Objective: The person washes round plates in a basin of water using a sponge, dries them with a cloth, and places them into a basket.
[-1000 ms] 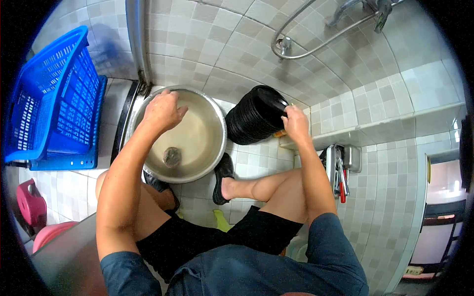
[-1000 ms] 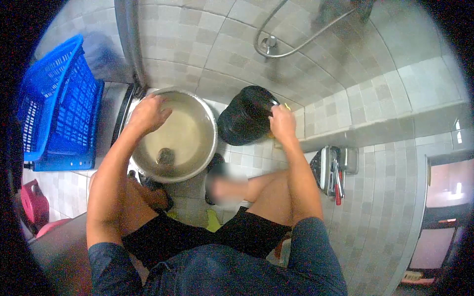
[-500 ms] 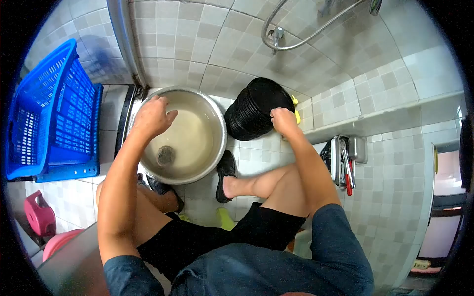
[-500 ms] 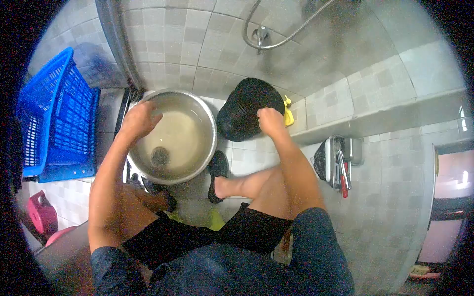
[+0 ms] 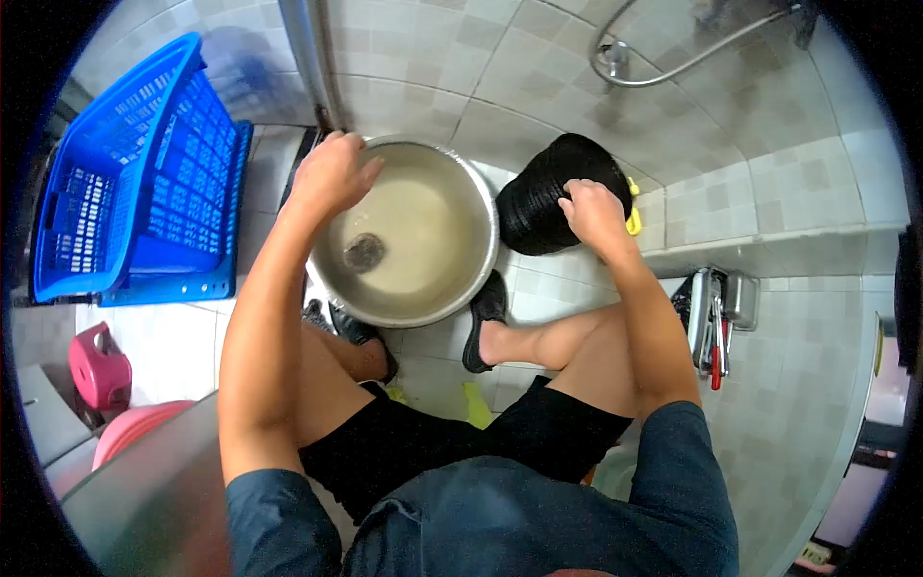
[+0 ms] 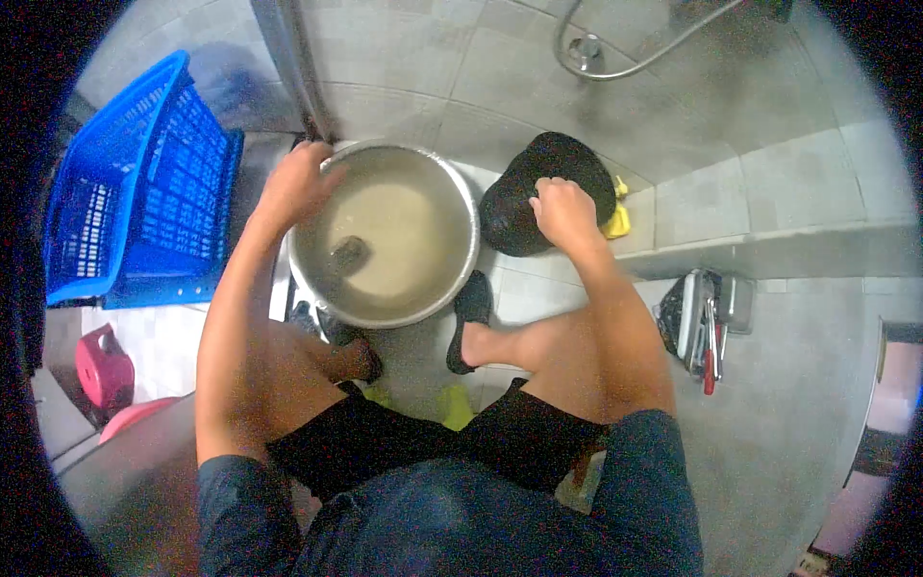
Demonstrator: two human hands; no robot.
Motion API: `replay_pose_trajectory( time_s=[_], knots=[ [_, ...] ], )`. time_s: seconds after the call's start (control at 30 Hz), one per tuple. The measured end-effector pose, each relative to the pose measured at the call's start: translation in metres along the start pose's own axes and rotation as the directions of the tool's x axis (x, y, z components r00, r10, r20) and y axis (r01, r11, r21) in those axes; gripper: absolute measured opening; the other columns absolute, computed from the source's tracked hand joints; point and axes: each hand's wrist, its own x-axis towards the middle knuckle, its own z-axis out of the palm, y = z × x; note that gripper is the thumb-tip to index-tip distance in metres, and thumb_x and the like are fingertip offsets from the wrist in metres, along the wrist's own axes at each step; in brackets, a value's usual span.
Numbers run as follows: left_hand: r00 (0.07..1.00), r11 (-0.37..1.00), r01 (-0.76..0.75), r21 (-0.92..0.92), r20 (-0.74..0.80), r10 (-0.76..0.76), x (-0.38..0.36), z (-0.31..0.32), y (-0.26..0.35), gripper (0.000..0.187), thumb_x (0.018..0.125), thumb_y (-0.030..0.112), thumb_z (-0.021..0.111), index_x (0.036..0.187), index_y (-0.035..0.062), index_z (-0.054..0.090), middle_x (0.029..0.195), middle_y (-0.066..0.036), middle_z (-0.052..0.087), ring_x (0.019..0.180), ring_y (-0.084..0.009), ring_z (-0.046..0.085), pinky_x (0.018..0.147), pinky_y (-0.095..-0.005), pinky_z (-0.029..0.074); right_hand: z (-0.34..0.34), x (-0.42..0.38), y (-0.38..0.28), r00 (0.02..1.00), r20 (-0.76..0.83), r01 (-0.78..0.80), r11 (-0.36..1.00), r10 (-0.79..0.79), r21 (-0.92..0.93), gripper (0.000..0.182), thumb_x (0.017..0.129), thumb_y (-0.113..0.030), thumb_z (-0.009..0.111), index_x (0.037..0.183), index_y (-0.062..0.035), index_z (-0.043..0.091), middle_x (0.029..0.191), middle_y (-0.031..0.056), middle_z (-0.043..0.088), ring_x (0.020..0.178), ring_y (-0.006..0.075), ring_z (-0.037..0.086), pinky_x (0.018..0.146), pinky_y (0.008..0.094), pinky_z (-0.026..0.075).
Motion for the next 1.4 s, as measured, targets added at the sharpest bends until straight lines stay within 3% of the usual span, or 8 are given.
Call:
replay_pose_trajectory(
  time_s=[0.37, 0.53, 0.67, 0.77, 0.8, 0.83, 0.93, 1.4],
  knots=[
    [0.996, 0.994, 0.077, -0.081, -0.027, -0.080, 0.014, -0.016, -0.012, 0.049, 0.087, 0.038, 0.069, 0.117, -0.0003, 0.070, 0.117, -0.025, 0.068, 0.111, -0.0401, 0.065, 0.098, -0.0475, 0.051, -0.011, 0.009, -0.110, 0.851, 0.285, 0.247, 0.815, -0.441, 0.524, 0.033, 0.092, -0.028, 0.066, 0.110, -0.0010, 0.069, 0.098, 0.0204, 0.073, 0.092, 0.0377, 0.070, 0.082, 0.0470, 0.055],
    [0.990, 0.983, 0.128, -0.133, -0.040, -0.134, 0.010, -0.021, -0.017, 0.049, 0.087, 0.038, 0.069, 0.119, -0.0002, 0.070, 0.123, -0.023, 0.066, 0.115, -0.0388, 0.064, 0.100, -0.0471, 0.051, 0.077, -0.026, -0.136, 0.557, 0.610, 0.086, 0.769, -0.564, 0.633, 0.038, 0.095, -0.033, 0.062, 0.107, 0.0022, 0.071, 0.095, 0.0222, 0.073, 0.080, 0.0323, 0.071, 0.074, 0.0446, 0.056],
    [0.981, 0.982, 0.139, -0.127, -0.122, -0.154, 0.006, -0.025, -0.031, 0.045, 0.088, 0.036, 0.069, 0.117, 0.0002, 0.070, 0.117, -0.025, 0.068, 0.111, -0.0405, 0.065, 0.098, -0.0479, 0.050, 0.161, -0.084, -0.177, 0.058, 0.981, -0.729, 0.663, -0.186, 0.168, 0.080, 0.100, -0.062, 0.047, 0.151, -0.0022, 0.033, 0.123, 0.0286, 0.064, 0.097, 0.0342, 0.069, 0.074, 0.0461, 0.061],
    [0.958, 0.977, 0.189, -0.099, -0.198, -0.206, 0.004, -0.035, -0.048, 0.042, 0.089, 0.034, 0.068, 0.115, 0.0009, 0.070, 0.115, -0.025, 0.068, 0.109, -0.0414, 0.065, 0.097, -0.0486, 0.050, 0.194, -0.108, -0.226, 0.095, 0.984, -0.926, 0.348, -0.152, 0.143, 0.074, 0.103, -0.055, 0.048, 0.145, 0.0042, 0.034, 0.124, 0.0291, 0.059, 0.095, 0.0368, 0.068, 0.071, 0.0459, 0.062],
    [0.948, 0.973, 0.210, -0.092, -0.224, -0.225, 0.004, -0.036, -0.053, 0.040, 0.089, 0.033, 0.068, 0.114, 0.0018, 0.070, 0.116, -0.023, 0.067, 0.110, -0.0405, 0.064, 0.097, -0.0489, 0.050, 0.226, -0.117, -0.238, 0.139, 0.986, -0.990, -0.016, -0.093, 0.138, 0.068, 0.105, -0.051, 0.045, 0.144, 0.0044, 0.035, 0.126, 0.0307, 0.057, 0.102, 0.0397, 0.066, 0.079, 0.0491, 0.061],
    [0.930, 0.969, 0.240, -0.052, -0.274, -0.245, 0.004, -0.036, -0.058, 0.039, 0.089, 0.033, 0.068, 0.114, 0.0022, 0.070, 0.117, -0.024, 0.066, 0.111, -0.0413, 0.062, 0.097, -0.0492, 0.050, 0.246, -0.125, -0.247, 0.153, 0.988, -0.915, -0.381, -0.015, 0.136, 0.063, 0.107, -0.047, 0.043, 0.143, 0.0047, 0.036, 0.128, 0.0322, 0.055, 0.110, 0.0427, 0.064, 0.086, 0.0522, 0.060],
    [0.887, 0.959, 0.284, -0.001, -0.378, -0.263, 0.003, -0.040, -0.068, 0.043, 0.089, 0.034, 0.069, 0.116, 0.0014, 0.069, 0.120, -0.024, 0.065, 0.116, -0.0416, 0.060, 0.100, -0.0493, 0.049, 0.255, -0.126, -0.267, 0.236, 0.971, -0.692, -0.695, 0.034, 0.193, 0.055, 0.110, -0.038, 0.037, 0.140, 0.0074, 0.037, 0.133, 0.0343, 0.053, 0.114, 0.0440, 0.063, 0.090, 0.0528, 0.059],
    [0.891, 0.931, 0.362, 0.041, -0.309, -0.333, 0.001, -0.040, -0.075, 0.048, 0.089, 0.034, 0.067, 0.124, 0.0020, 0.068, 0.126, -0.023, 0.064, 0.119, -0.0395, 0.058, 0.105, -0.0451, 0.045, 0.258, -0.090, -0.208, 0.113, 0.915, -0.742, -0.580, 0.387, 0.337, 0.051, 0.108, -0.036, 0.043, 0.136, 0.0071, 0.043, 0.106, 0.0346, 0.063, 0.072, 0.0429, 0.071, 0.059, 0.0515, 0.064]
  ],
)
